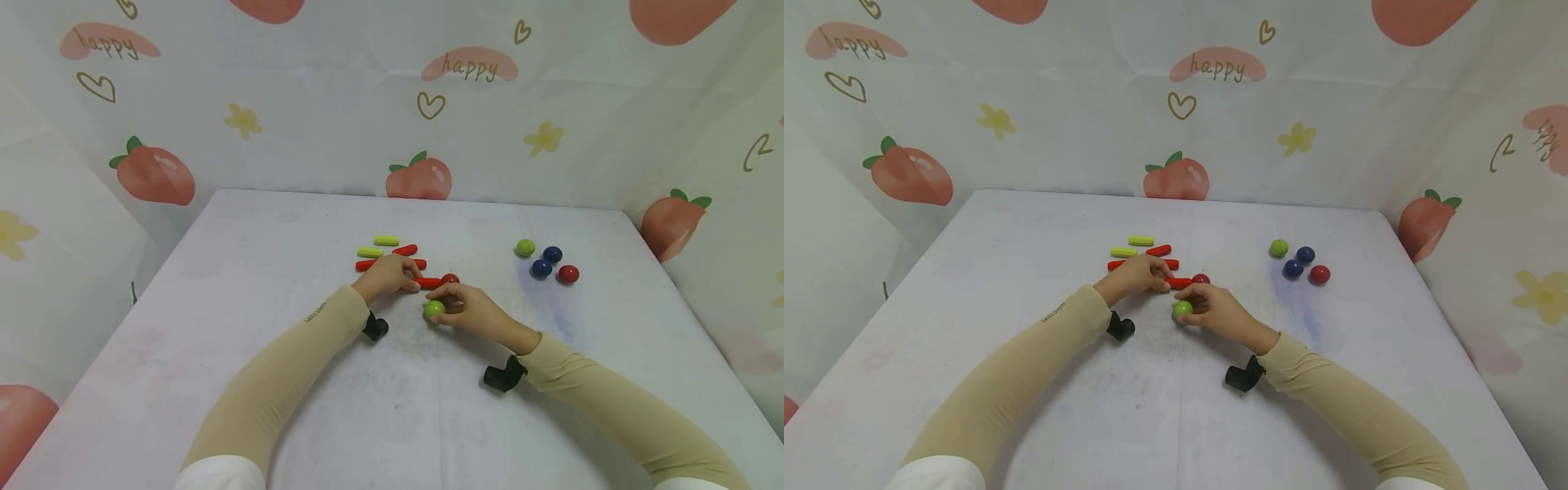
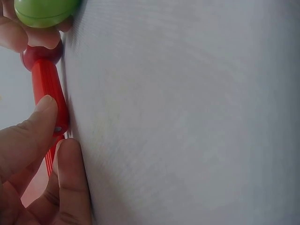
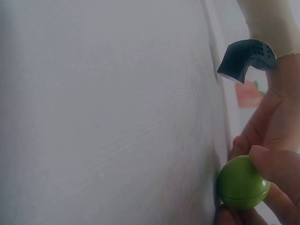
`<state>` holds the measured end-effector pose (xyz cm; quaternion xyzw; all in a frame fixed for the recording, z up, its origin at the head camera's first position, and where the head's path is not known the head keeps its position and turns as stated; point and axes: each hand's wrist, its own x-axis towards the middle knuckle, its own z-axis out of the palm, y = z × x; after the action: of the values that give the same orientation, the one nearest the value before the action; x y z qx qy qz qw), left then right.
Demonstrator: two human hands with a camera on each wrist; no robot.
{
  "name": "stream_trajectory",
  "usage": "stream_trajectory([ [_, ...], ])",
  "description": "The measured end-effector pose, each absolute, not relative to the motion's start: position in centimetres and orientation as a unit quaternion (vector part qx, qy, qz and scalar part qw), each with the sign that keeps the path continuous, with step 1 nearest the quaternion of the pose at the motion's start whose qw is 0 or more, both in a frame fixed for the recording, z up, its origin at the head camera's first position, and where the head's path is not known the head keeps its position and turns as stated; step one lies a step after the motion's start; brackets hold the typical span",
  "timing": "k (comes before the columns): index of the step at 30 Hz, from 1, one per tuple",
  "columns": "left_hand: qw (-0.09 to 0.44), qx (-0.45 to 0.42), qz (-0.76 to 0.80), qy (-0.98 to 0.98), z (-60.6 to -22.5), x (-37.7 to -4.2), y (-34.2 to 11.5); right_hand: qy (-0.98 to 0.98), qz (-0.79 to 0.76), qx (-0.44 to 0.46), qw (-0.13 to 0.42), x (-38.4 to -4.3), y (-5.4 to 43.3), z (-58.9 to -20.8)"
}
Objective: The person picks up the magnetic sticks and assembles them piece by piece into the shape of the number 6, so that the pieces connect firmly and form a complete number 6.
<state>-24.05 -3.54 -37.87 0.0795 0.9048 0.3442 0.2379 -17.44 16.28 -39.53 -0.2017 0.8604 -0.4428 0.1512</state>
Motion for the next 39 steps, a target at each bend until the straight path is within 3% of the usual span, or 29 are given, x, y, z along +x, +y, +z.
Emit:
stream_trajectory([
  [16, 0.236, 0.082, 0.347, 0.904, -37.7, -23.9, -3.6, 0.859, -0.442, -0.193, 0.17, -17.7, 16.7, -38.0],
  [26, 0.233, 0.09, 0.34, 0.907, -37.8, -24.0, -3.6, 0.867, -0.455, -0.171, 0.108, -19.5, 18.7, -35.9],
  [31, 0.23, 0.091, 0.339, 0.908, -37.9, -24.1, -3.6, 0.859, -0.481, -0.15, 0.093, -20.7, 19.4, -36.9],
  [39, 0.229, 0.099, 0.335, 0.908, -38.0, -24.1, -3.7, 0.863, -0.474, -0.127, 0.122, -21.7, 19.5, -39.6],
])
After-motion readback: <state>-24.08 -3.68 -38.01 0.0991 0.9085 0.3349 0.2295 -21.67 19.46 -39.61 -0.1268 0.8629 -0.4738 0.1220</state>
